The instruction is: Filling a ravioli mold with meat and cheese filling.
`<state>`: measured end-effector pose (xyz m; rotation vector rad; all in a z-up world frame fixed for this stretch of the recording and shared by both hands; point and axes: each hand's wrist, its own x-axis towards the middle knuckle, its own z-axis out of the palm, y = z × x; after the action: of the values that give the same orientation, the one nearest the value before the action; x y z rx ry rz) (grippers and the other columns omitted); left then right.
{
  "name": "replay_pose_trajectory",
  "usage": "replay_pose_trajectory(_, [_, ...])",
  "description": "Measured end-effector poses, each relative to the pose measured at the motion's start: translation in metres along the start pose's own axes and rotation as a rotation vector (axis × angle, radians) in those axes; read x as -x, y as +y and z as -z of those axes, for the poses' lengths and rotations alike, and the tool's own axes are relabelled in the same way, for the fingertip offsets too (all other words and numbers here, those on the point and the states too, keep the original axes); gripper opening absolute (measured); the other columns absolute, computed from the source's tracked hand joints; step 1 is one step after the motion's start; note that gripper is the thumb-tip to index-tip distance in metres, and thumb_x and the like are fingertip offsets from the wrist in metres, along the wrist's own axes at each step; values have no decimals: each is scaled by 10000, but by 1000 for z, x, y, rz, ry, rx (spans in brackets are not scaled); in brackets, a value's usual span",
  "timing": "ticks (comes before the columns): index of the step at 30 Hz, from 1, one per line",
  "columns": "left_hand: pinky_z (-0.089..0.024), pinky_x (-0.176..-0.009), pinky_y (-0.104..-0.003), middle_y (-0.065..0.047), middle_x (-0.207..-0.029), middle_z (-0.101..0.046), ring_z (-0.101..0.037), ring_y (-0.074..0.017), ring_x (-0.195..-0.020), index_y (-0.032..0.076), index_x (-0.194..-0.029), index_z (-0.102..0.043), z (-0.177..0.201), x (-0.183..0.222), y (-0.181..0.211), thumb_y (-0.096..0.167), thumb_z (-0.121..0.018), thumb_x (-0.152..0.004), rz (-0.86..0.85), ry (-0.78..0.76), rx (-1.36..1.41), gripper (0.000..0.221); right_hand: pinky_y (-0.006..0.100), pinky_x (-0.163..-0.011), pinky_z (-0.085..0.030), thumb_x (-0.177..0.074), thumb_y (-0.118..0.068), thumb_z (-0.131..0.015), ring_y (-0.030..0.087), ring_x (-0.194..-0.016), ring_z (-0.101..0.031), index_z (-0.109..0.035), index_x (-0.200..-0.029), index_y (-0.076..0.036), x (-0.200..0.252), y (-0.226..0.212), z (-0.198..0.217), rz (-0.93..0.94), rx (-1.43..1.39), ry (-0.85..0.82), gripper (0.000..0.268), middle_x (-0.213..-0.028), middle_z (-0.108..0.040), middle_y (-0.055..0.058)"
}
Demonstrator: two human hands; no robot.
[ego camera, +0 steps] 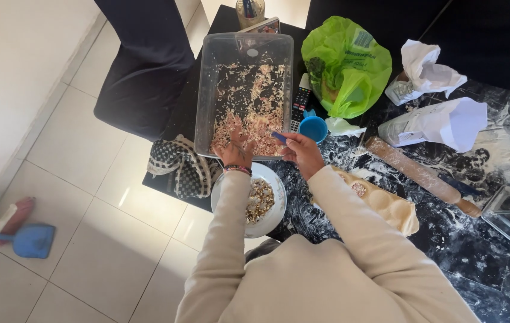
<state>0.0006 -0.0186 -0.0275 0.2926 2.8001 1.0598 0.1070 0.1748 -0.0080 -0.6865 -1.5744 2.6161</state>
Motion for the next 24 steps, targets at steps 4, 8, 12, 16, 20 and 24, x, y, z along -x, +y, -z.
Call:
replay_pose_trajectory(4, [-69,-1214,-689,31,-997,-798,-748,-218,-1012,242,-1466,-492,2,6,-18,304,-681,-964,-61,74,12,540,292,-740,-587,-1050,-127,-532,118,-809,-678,-630,-1340,-12,10,-15,-2,9,18,40,327,-1155,-739,107])
replay_pose_trajectory(8, [-38,-1229,-684,26,-882,-783,-753,-221,-950,218,-1284,-596,11,8,-12,353,-660,-987,-79,114,-12,332,278,-737,-577,-1060,-157,-521,96,-799,-657,-630,-1359,-28,15,-22,-1,43,78,40,344,-1153,-747,85])
replay_pose_trajectory(12, [-17,-1296,-669,14,-879,-769,-740,-211,-987,245,-1120,-717,15,12,-7,422,-596,-1074,-12,54,-153,219,282,-736,-573,-1058,-154,-528,104,-792,-654,-638,-1351,-26,11,-10,6,55,85,37,338,-1150,-743,78])
replay_pose_trajectory(16, [37,-1164,-770,31,-1032,-770,-681,-194,-1118,273,-1040,-757,-26,-6,-45,356,-608,-1006,-118,227,-230,174,285,-732,-577,-1061,-156,-519,103,-797,-656,-642,-1343,-29,11,4,13,43,122,54,333,-1134,-734,77])
replay_pose_trajectory(20, [58,-1116,-794,47,-1176,-762,-500,-232,-1366,296,-938,-763,-21,-3,-45,306,-665,-946,-183,287,-253,98,287,-726,-573,-1056,-152,-519,113,-795,-657,-633,-1348,-26,17,8,16,46,129,65,338,-1141,-738,83])
replay_pose_trajectory(24, [31,-1189,-765,-1,-1128,-749,-418,-237,-1488,253,-1085,-716,26,20,0,354,-720,-928,8,85,-242,187,289,-728,-577,-1056,-158,-516,109,-807,-655,-630,-1354,-19,23,8,18,64,119,60,347,-1152,-742,81])
